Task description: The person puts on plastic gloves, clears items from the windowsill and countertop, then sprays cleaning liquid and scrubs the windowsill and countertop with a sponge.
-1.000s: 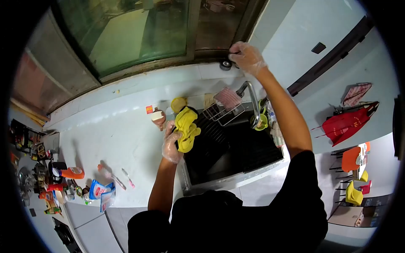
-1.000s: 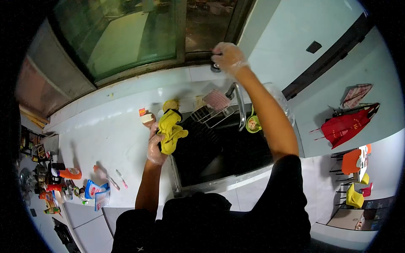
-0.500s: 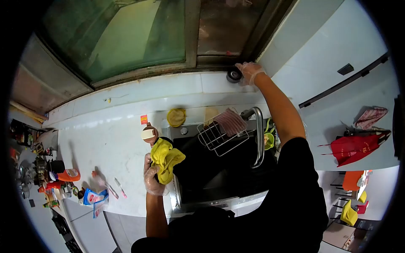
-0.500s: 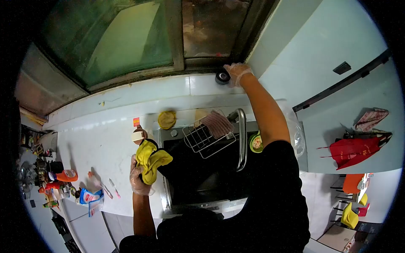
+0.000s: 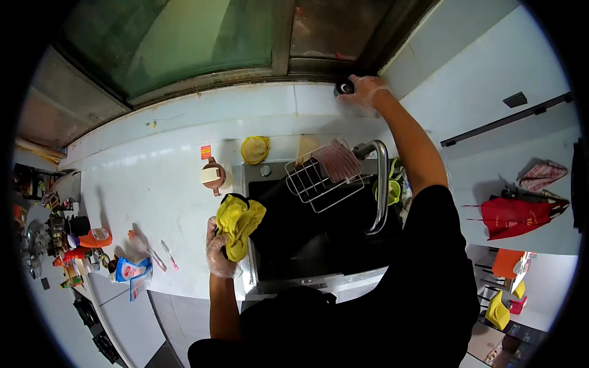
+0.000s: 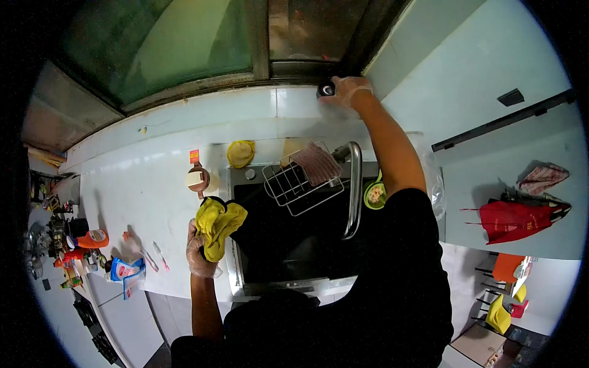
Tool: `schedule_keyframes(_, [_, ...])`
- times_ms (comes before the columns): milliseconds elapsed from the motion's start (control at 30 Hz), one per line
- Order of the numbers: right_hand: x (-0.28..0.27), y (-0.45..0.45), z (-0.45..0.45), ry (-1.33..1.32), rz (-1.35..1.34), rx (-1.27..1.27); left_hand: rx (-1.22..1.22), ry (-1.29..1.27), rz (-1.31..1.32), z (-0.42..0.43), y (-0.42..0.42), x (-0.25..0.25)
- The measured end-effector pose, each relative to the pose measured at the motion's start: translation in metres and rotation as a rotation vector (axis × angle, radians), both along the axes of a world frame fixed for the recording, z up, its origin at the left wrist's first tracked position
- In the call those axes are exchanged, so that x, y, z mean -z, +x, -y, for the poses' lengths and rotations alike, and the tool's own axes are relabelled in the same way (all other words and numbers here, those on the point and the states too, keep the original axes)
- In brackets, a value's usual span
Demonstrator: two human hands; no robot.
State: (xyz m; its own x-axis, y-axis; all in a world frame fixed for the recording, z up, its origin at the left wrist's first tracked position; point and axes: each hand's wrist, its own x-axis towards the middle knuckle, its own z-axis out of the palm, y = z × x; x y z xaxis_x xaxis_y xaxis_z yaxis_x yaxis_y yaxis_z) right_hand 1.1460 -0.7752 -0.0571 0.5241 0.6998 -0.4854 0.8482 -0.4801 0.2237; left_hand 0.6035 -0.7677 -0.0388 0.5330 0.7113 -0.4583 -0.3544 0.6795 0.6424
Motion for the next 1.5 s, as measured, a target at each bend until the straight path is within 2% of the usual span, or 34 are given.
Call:
schedule_keyframes(133, [-0.021,-0.010,-0.003,0.008,-0.045,-0.073,-0.004,-0.032,0.008,0.006,0.000,0.002])
schedule_keyframes(267, [-0.014,-0.021,-0.005,-0.091,0.055,-0.119,0.005,-0.036,-0.020,0.008,0.002,0.003])
schedule_keyframes(367, [-0.016,-0.023,0.002,0.060,-0.010,-0.054,0.014,-0.022,-0.002,0.010,0.000,0.009])
schedule_keyframes(500, [-0.025,-0.024,0.004,0.053,-0.024,-0.058,0.001,-0.040,-0.001,0.010,0.001,0.001])
schedule_keyframes(600, [-0.037,-0.029,0.001,0.254,-0.109,0.084,0.033,-0.034,0.033,0.013,-0.009,0.004])
schedule_keyframes(700, [-0.061,-0.044,-0.004,0.597,-0.248,0.136,0.052,-0.033,0.061,0.018,-0.018,0.006])
schedule_keyframes(800, [-0.133,-0.097,0.000,0.685,-0.522,0.176,0.055,-0.045,0.108,0.024,-0.030,0.001])
schedule_keyframes(833, [-0.132,-0.105,-0.003,0.745,-0.542,0.163,0.054,-0.055,0.144,0.026,-0.037,-0.001])
schedule_keyframes(933, [-0.171,-0.168,0.004,0.781,-0.562,0.091,0.065,-0.042,0.175,0.029,-0.064,-0.006])
schedule_keyframes(1000, [-0.198,-0.222,0.007,0.768,-0.446,0.009,0.088,-0.010,0.182,0.032,-0.086,-0.021])
schedule_keyframes(1067, [-0.206,-0.275,0.011,0.800,-0.358,-0.115,0.052,0.008,0.158,0.033,-0.122,-0.012])
schedule_keyframes(1233, [-0.186,-0.409,-0.001,0.527,-0.494,-0.215,-0.091,-0.030,0.084,0.036,-0.223,-0.015])
schedule_keyframes(1267, [-0.157,-0.433,-0.006,0.559,-0.531,-0.310,-0.097,-0.038,0.056,0.036,-0.250,-0.009])
schedule_keyframes(1333, [-0.111,-0.493,-0.013,0.425,-0.685,-0.317,-0.170,-0.043,0.006,0.041,-0.300,0.000])
schedule_keyframes(1367, [-0.098,-0.530,-0.016,0.281,-0.641,-0.360,-0.213,-0.081,-0.004,0.042,-0.324,-0.002])
schedule_keyframes(1400, [-0.098,-0.592,-0.001,0.214,-0.455,-0.447,-0.268,-0.034,0.128,0.056,-0.359,0.019])
schedule_keyframes(1500, [-0.020,-0.694,0.005,0.095,-0.420,-0.553,-0.350,-0.013,0.125,0.068,-0.432,0.050])
